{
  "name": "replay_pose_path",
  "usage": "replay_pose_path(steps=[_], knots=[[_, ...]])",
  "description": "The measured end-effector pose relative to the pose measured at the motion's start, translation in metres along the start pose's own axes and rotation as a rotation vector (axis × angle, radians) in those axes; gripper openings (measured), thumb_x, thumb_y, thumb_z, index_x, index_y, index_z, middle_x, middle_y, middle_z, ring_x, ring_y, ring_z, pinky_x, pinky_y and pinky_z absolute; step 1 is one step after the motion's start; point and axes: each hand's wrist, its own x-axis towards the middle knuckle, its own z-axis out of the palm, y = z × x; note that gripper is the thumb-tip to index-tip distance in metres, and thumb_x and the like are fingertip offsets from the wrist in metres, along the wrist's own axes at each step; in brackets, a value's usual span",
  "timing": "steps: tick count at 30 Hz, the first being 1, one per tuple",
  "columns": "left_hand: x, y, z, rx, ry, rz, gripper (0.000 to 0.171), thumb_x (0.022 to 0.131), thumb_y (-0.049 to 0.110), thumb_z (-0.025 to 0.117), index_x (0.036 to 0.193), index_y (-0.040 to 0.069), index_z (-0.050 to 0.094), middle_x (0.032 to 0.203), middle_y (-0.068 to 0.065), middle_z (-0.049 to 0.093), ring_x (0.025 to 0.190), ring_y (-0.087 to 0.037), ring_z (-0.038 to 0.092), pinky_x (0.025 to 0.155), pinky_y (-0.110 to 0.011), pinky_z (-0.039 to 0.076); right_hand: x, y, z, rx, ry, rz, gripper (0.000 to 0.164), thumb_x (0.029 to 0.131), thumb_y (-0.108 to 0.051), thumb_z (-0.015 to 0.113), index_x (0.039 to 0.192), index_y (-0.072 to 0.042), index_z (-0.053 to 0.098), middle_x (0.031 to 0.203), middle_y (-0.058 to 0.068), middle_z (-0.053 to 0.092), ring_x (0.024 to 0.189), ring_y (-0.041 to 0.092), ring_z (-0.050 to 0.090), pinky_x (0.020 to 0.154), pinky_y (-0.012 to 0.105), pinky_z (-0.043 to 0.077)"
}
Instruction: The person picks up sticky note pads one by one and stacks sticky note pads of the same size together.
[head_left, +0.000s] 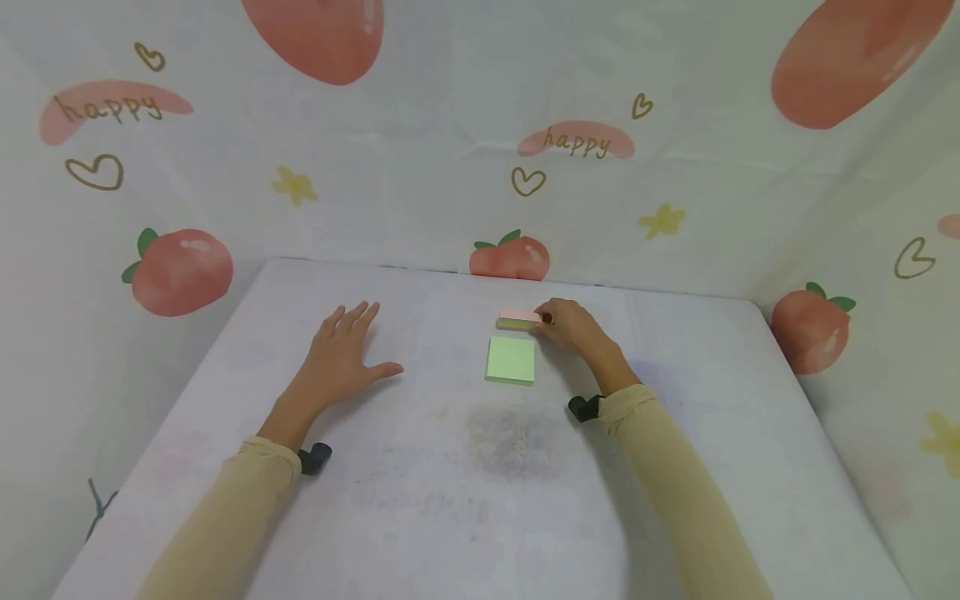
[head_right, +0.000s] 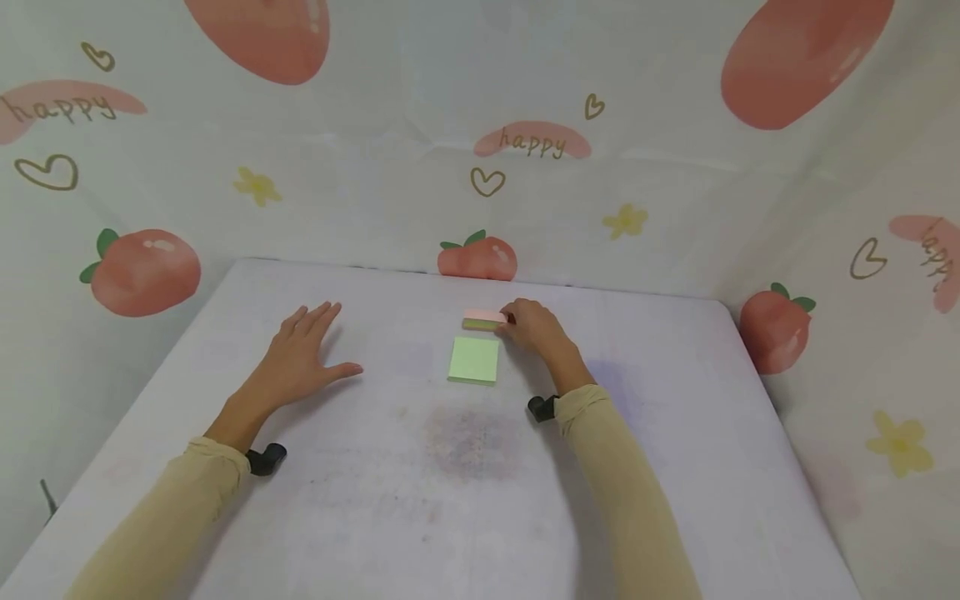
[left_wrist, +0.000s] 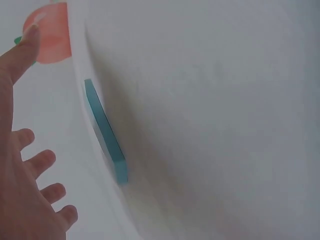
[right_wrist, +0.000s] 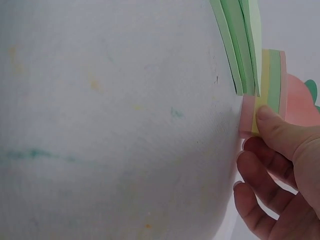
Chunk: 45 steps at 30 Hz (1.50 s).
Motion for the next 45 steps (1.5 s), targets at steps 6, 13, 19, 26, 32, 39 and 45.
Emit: replay_pose_path(steps=[6, 13, 19, 26, 32, 39, 45], knots=[[-0.003, -0.004, -0.003, -0.010, 0.009, 0.026, 0.112, 0.083, 0.066, 0.073, 0.163, 0.010, 0.018, 0.167, -0.022, 0.025, 0.155, -0.048, 0.016, 0.126, -0.060, 0.011, -0.001, 0.005, -0.001, 0.003, 0.008, 0.009, 0.037, 0.098, -0.026, 0.069, 0.128, -0.004, 0.069, 0.110, 0.012, 0.069, 0.096, 0.026, 0.058, 0.088, 0.041, 0.049], [-0.007, -0.008, -0.005, -0.030, -0.015, 0.016, 0.111, 0.081, 0.063, 0.076, 0.163, 0.013, 0.021, 0.166, -0.020, 0.027, 0.152, -0.048, 0.020, 0.122, -0.064, 0.020, -0.002, 0.005, -0.001, -0.005, 0.001, 0.006, 0.038, 0.098, -0.027, 0.069, 0.130, -0.004, 0.068, 0.111, 0.012, 0.068, 0.098, 0.027, 0.058, 0.091, 0.041, 0.050], [-0.012, -0.013, -0.005, 0.004, -0.020, 0.022, 0.102, 0.079, 0.059, 0.080, 0.157, 0.009, 0.036, 0.151, -0.023, 0.044, 0.141, -0.050, 0.032, 0.117, -0.063, 0.028, -0.001, 0.004, -0.001, 0.000, 0.003, 0.004, 0.038, 0.099, -0.026, 0.068, 0.129, -0.004, 0.068, 0.111, 0.013, 0.069, 0.098, 0.027, 0.058, 0.090, 0.042, 0.050], [-0.017, -0.018, -0.007, 0.005, -0.029, -0.012, 0.078, 0.076, 0.053, 0.084, 0.132, 0.004, 0.057, 0.112, -0.015, 0.062, 0.114, -0.041, 0.047, 0.098, -0.054, 0.043, 0.001, 0.004, 0.000, -0.001, 0.004, 0.014, 0.037, 0.099, -0.025, 0.067, 0.130, -0.004, 0.068, 0.112, 0.013, 0.068, 0.099, 0.027, 0.058, 0.092, 0.043, 0.050], [-0.019, -0.023, -0.011, -0.051, -0.106, -0.059, 0.060, 0.079, 0.048, 0.083, 0.115, 0.005, 0.063, 0.093, -0.006, 0.061, 0.091, -0.026, 0.051, 0.078, -0.038, 0.044, 0.001, 0.004, 0.001, -0.004, 0.002, 0.003, 0.037, 0.099, -0.026, 0.067, 0.129, -0.004, 0.068, 0.111, 0.013, 0.069, 0.098, 0.026, 0.058, 0.090, 0.042, 0.049], [-0.022, -0.026, -0.014, -0.097, -0.218, -0.114, 0.038, 0.088, 0.037, 0.077, 0.107, 0.007, 0.065, 0.097, -0.006, 0.066, 0.088, -0.021, 0.058, 0.081, -0.039, 0.049, 0.001, 0.002, 0.002, 0.005, 0.007, -0.011, 0.036, 0.099, -0.024, 0.068, 0.128, -0.003, 0.068, 0.110, 0.014, 0.069, 0.096, 0.026, 0.058, 0.088, 0.042, 0.049], [-0.022, -0.027, -0.014, -0.142, -0.250, -0.117, 0.028, 0.091, 0.028, 0.073, 0.108, 0.006, 0.066, 0.094, -0.006, 0.065, 0.086, -0.020, 0.058, 0.078, -0.035, 0.047, 0.000, 0.001, 0.003, 0.011, 0.001, -0.012, 0.036, 0.099, -0.024, 0.068, 0.129, -0.003, 0.068, 0.110, 0.013, 0.069, 0.097, 0.026, 0.058, 0.089, 0.041, 0.049]])
